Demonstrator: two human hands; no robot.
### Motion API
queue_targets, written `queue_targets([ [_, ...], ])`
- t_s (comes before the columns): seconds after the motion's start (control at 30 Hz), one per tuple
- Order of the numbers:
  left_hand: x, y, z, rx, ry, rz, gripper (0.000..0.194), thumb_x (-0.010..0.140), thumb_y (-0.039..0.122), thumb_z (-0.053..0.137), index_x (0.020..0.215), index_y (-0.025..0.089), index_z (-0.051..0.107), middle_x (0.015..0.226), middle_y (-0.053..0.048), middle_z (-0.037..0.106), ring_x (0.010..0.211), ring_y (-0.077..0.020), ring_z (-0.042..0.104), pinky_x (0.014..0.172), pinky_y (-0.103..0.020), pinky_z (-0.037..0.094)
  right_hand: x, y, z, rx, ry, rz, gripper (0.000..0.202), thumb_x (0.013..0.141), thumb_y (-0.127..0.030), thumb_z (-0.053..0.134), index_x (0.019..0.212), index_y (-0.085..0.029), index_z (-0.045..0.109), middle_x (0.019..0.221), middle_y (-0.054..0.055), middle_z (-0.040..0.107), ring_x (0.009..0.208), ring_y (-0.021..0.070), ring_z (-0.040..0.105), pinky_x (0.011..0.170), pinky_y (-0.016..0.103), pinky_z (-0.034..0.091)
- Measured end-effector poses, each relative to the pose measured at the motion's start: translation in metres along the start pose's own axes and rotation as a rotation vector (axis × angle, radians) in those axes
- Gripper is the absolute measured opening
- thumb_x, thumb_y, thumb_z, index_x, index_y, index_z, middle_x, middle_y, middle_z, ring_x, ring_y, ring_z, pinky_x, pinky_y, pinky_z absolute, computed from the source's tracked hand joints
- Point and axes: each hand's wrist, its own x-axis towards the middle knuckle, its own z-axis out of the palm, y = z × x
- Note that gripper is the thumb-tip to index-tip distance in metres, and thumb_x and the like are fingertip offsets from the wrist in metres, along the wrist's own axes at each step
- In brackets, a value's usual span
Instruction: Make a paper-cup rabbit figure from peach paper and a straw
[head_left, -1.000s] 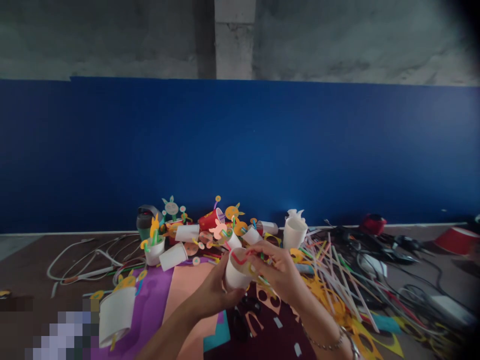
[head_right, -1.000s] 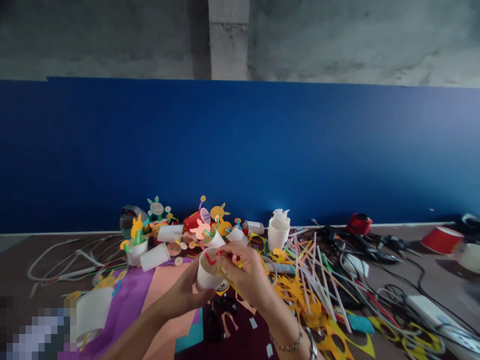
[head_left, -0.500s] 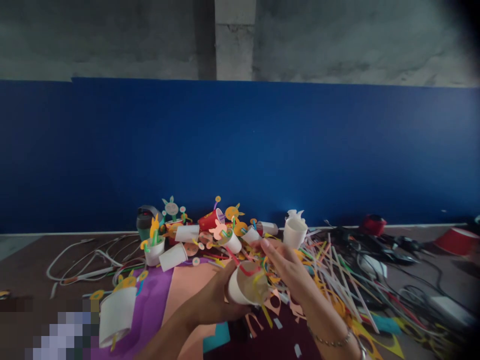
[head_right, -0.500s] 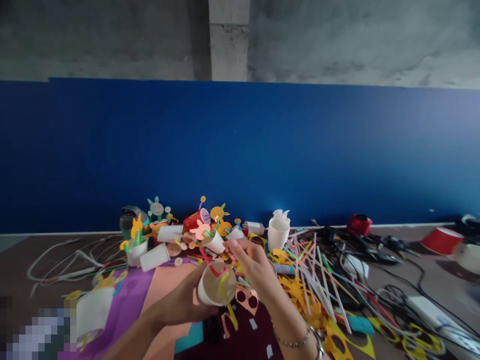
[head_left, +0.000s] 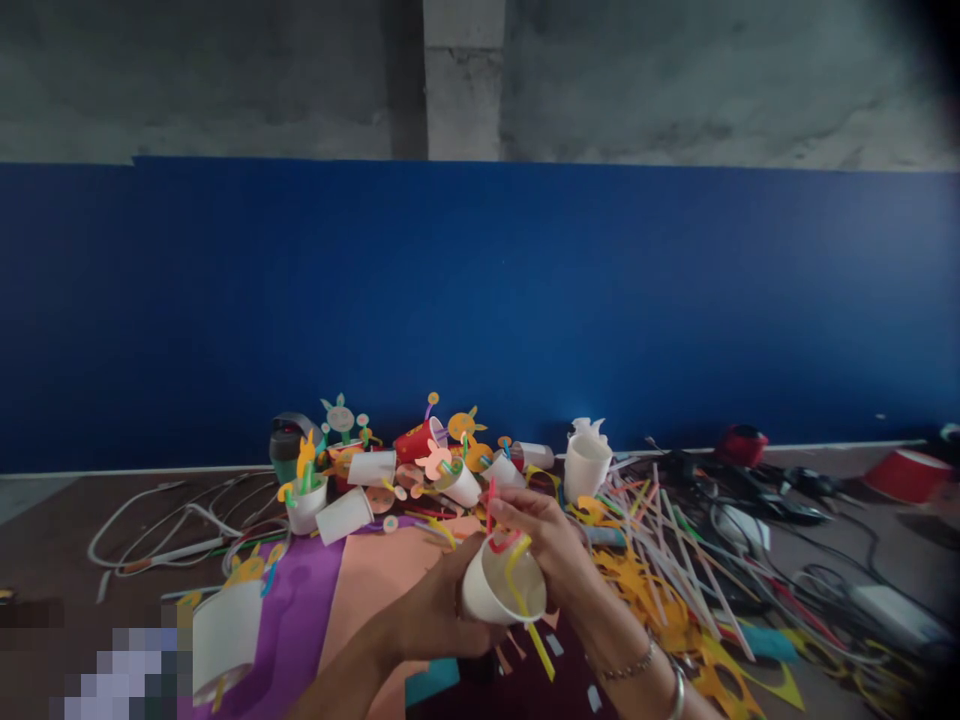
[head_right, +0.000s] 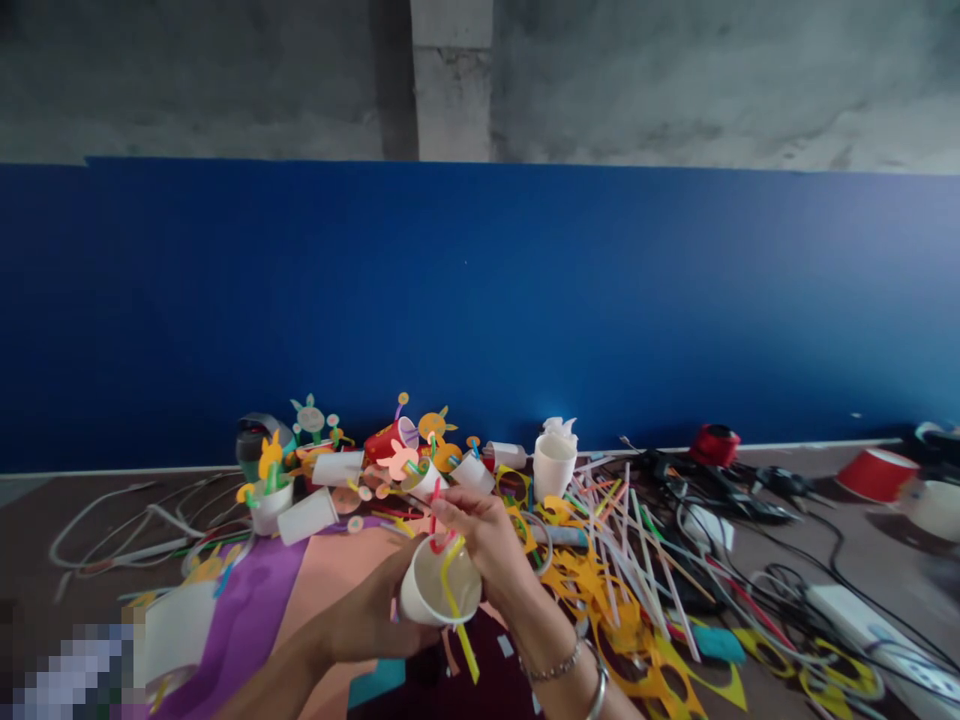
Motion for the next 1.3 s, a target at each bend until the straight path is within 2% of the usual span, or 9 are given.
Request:
queue_targets([
  [0.17,0.002,0.001,-0.003,-0.052,0.064,-0.035,0.057,0.064,0.008,0.066,0.117,0.020,0.049,0.099,-0.005,0.064,0.085,-0.0199,0.060,0.072,-0.029,0.049,0.006,0.006,-0.002,-0.179,0.061,-0.222,0.023,0.069,-0.039,0.073,0.070,-0.016,0.071,0.076,0.005,0.064,0.074,0.0193,0.058,0.066,0.028,0.046],
  [0.4,0.003,0.002,-0.007,-0.072,0.100,-0.034,0.056,0.065,0.012,0.067,0.118,0.020,0.048,0.100,-0.006,0.062,0.087,-0.0202,0.059,0.073,-0.030,0.049,-0.001,0.003,0.000,-0.401,0.048,-0.478,0.017,0.080,-0.033,0.064,0.071,-0.018,0.065,0.080,0.003,0.061,0.079,0.0171,0.056,0.074,0.027,0.044],
  [0.5,0.003,-0.001,-0.009,-0.095,0.121,-0.004,0.062,0.068,0.019,0.069,0.124,0.022,0.044,0.108,-0.007,0.061,0.091,-0.0217,0.059,0.077,-0.032,0.049,-0.001,0.000,-0.003,-0.409,-0.012,-0.430,0.019,0.083,-0.036,0.061,0.083,-0.018,0.065,0.087,0.005,0.063,0.083,0.0178,0.057,0.075,0.027,0.045],
  [0.6,0.006,-0.004,-0.011,-0.116,0.217,0.026,0.066,0.071,0.027,0.070,0.129,0.022,0.040,0.115,-0.009,0.059,0.097,-0.0231,0.058,0.079,-0.032,0.048,0.002,-0.003,-0.009,-0.382,-0.018,-0.323,0.031,0.084,-0.042,0.057,0.103,-0.018,0.061,0.093,0.006,0.064,0.086,0.0187,0.059,0.072,0.027,0.047],
  [0.73,0.012,-0.012,-0.013,-0.102,0.477,0.030,0.071,0.074,0.030,0.069,0.134,0.024,0.032,0.119,-0.008,0.057,0.106,-0.0224,0.054,0.088,-0.032,0.045,0.007,-0.005,-0.020,-0.474,-0.033,-0.171,0.033,0.082,-0.047,0.057,0.089,-0.015,0.061,0.075,0.003,0.063,0.070,0.0155,0.059,0.061,0.025,0.046],
  [0.83,0.014,-0.018,-0.014,-0.114,0.559,0.017,0.077,0.074,0.029,0.068,0.137,0.024,0.025,0.119,-0.008,0.056,0.106,-0.0218,0.055,0.089,-0.033,0.046,0.009,0.000,-0.025,-0.557,-0.121,-0.059,0.029,0.073,-0.040,0.068,0.085,-0.014,0.065,0.069,0.002,0.065,0.065,0.0150,0.060,0.059,0.026,0.047],
  [1.03,0.015,-0.017,-0.015,0.009,0.575,0.070,0.062,0.073,0.024,0.067,0.128,0.021,0.039,0.113,-0.005,0.059,0.101,-0.0212,0.057,0.084,-0.031,0.047,0.007,0.002,-0.030,-0.651,-0.137,-0.102,0.014,0.070,-0.026,0.066,0.078,-0.015,0.071,0.066,0.002,0.068,0.059,0.0135,0.059,0.056,0.026,0.047],
  [1.17,0.014,-0.013,-0.017,0.049,0.463,0.088,0.055,0.073,0.023,0.067,0.123,0.021,0.044,0.103,-0.003,0.062,0.089,-0.0189,0.058,0.076,-0.028,0.048,0.001,-0.007,-0.039,-0.824,-0.162,-0.156,0.010,0.071,-0.019,0.062,0.071,-0.017,0.072,0.056,-0.001,0.065,0.050,0.0106,0.053,0.045,0.022,0.039],
  [1.3,0.012,-0.011,-0.017,0.028,0.394,0.120,0.050,0.074,0.028,0.067,0.120,0.022,0.047,0.105,-0.004,0.060,0.092,-0.0202,0.056,0.077,-0.028,0.047,-0.007,-0.013,-0.045,-0.867,-0.223,-0.172,0.012,0.070,-0.016,0.060,0.069,-0.020,0.070,0.054,-0.002,0.064,0.045,0.0101,0.050,0.041,0.021,0.035],
])
